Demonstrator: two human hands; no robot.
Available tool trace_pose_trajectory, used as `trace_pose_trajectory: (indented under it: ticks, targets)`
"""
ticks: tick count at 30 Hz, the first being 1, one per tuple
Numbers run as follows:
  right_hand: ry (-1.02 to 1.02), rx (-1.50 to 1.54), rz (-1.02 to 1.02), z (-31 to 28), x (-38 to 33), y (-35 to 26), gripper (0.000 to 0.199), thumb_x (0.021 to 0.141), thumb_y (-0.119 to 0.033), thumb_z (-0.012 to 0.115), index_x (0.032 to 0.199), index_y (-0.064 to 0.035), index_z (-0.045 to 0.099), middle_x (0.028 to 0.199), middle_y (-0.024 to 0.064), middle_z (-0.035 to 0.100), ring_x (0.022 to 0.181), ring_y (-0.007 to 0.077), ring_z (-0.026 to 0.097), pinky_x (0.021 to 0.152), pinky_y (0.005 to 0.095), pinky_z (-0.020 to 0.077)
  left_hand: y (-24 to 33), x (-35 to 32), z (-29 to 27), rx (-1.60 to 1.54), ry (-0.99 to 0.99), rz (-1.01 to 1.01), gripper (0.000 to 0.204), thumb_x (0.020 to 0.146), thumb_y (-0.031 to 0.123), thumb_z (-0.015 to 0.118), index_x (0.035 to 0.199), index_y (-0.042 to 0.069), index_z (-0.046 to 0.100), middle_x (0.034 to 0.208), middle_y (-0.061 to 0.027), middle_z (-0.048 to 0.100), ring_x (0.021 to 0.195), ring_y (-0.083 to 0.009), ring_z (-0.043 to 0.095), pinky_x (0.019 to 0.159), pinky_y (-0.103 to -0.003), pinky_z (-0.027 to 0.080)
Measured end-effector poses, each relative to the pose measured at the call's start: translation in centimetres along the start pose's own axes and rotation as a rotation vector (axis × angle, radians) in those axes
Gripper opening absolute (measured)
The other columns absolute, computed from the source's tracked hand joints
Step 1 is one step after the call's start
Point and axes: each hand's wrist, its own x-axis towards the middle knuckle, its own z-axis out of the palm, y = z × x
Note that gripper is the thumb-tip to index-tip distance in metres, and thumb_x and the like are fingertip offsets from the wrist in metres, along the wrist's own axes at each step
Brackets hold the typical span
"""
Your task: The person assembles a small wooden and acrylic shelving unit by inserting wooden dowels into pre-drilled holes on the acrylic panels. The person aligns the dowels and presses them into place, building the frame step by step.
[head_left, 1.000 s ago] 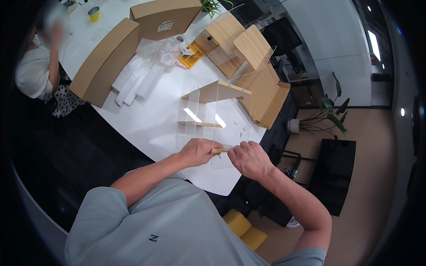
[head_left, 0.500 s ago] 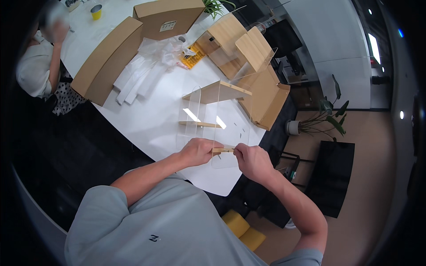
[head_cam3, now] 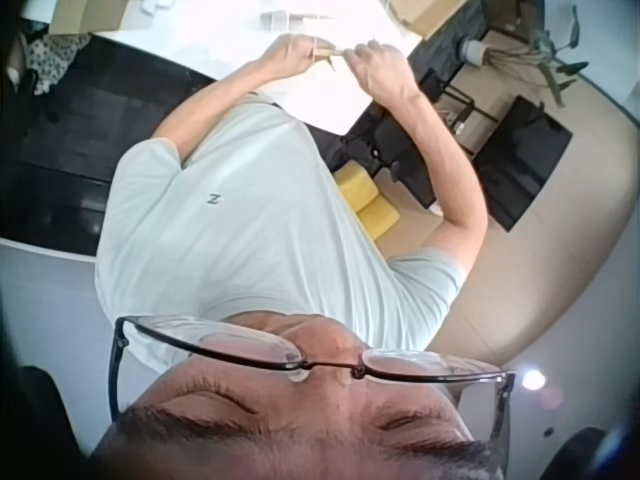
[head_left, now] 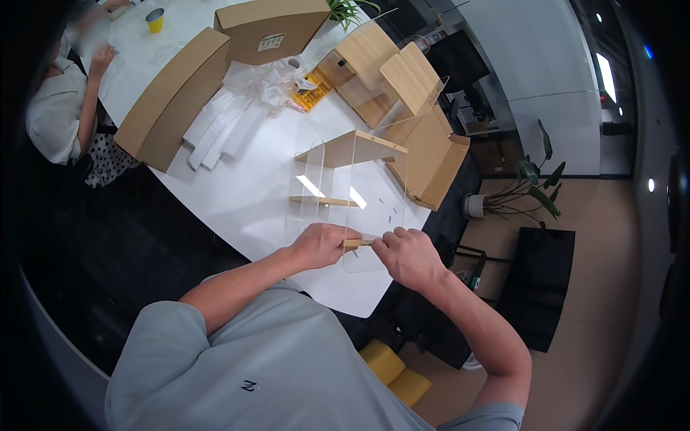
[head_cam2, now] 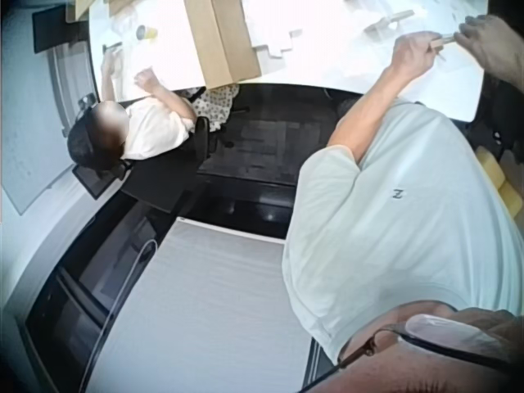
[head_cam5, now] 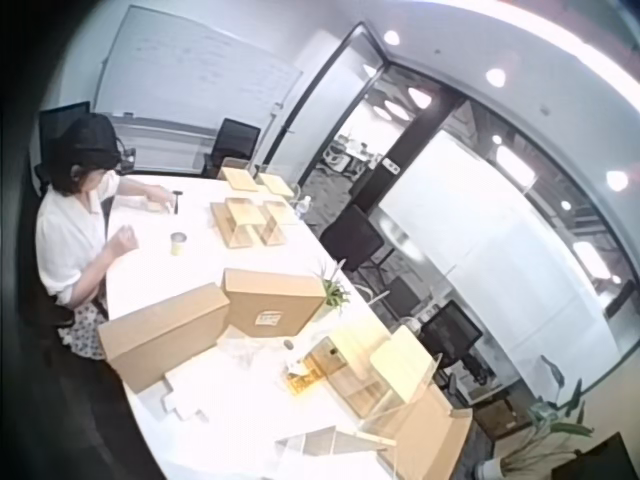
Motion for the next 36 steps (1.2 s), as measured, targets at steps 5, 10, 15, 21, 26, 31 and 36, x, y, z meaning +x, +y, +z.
trace_pose_trajectory:
  ticks: [5, 10, 15, 21, 26, 31, 36]
  targets:
    - [-0.009, -0.161, -0.117, 0.0, 0.5, 0.0, 0.008, 0.094, -0.016, 0.063, 0.093, -0.0083, 0.064, 0.077, 0.004, 0.064, 0.075, 0.0242, 0.065, 0.069, 0.0379, 0.0526, -0.3, 0.1, 0.3, 0.021, -0.009, -0.022, 0.028, 0.092, 0.014, 0.08, 0.119, 0.009, 0.08, 0.108, -0.014, 0.08, 0.095, -0.0362, 0.077, 0.083, -0.043, 0.062]
    - [-0.313, 0.201, 0.356, -0.9, 1.5, -2.0, 0.019, 0.1, -0.016, 0.06, 0.094, -0.0009, 0.069, 0.075, 0.0165, 0.071, 0.075, 0.0292, 0.073, 0.07, 0.0436, 0.0568, -0.4, 0.0, 0.4, 0.018, -0.016, -0.01, 0.027, 0.092, 0.015, 0.08, 0.119, 0.01, 0.08, 0.108, -0.0138, 0.08, 0.096, -0.0359, 0.077, 0.083, -0.043, 0.062]
    - [-0.311, 0.911, 0.738, -0.7, 2.5, -1.1, 0.033, 0.105, -0.015, 0.053, 0.097, 0.0069, 0.076, 0.087, 0.0291, 0.075, 0.078, 0.0444, 0.073, 0.078, 0.0475, 0.0597, -0.4, -0.1, 0.4, 0.015, 0.0, -0.007, 0.028, 0.092, 0.014, 0.08, 0.12, 0.01, 0.08, 0.108, -0.0131, 0.08, 0.095, -0.0361, 0.076, 0.083, -0.043, 0.062]
    - [-0.175, 0.515, 0.456, -2.0, 0.7, -1.2, 0.022, 0.105, -0.013, 0.054, 0.097, 0.0039, 0.066, 0.077, 0.023, 0.072, 0.071, 0.0419, 0.072, 0.068, 0.0516, 0.0571, -0.5, -0.1, 0.2, 0.0, -0.013, -0.027, 0.029, 0.092, 0.013, 0.08, 0.12, 0.011, 0.08, 0.107, -0.0137, 0.08, 0.093, -0.0364, 0.076, 0.081, -0.043, 0.062]
    - [-0.104, 0.264, 0.204, -1.1, -0.1, -0.5, 0.015, 0.103, -0.012, 0.053, 0.093, -0.0005, 0.057, 0.072, 0.0167, 0.067, 0.066, 0.039, 0.07, 0.061, 0.0497, 0.0568, 0.0, 0.2, 0.0, 0.012, -0.025, -0.022, 0.029, 0.091, 0.013, 0.081, 0.12, 0.011, 0.08, 0.106, -0.0137, 0.08, 0.092, -0.0365, 0.076, 0.081, -0.043, 0.061]
    - [-0.091, 0.221, 0.138, -1.0, 0.2, 0.0, 0.012, 0.099, -0.011, 0.055, 0.093, -0.0016, 0.06, 0.078, 0.0149, 0.069, 0.076, 0.0364, 0.071, 0.068, 0.0486, 0.058, -0.2, 0.2, 0.1, 0.007, -0.016, -0.016, 0.028, 0.092, 0.014, 0.081, 0.119, 0.011, 0.08, 0.106, -0.0137, 0.08, 0.092, -0.0364, 0.076, 0.08, -0.043, 0.062]
    - [-0.106, 0.162, 0.086, -1.0, 0.6, -0.1, 0.011, 0.096, -0.013, 0.058, 0.095, -0.0035, 0.064, 0.083, 0.0122, 0.07, 0.081, 0.0328, 0.07, 0.074, 0.046, 0.0563, -0.4, 0.1, 0.3, 0.007, -0.01, -0.017, 0.027, 0.092, 0.015, 0.081, 0.118, 0.011, 0.08, 0.105, -0.0134, 0.08, 0.091, -0.0358, 0.076, 0.08, -0.043, 0.062]
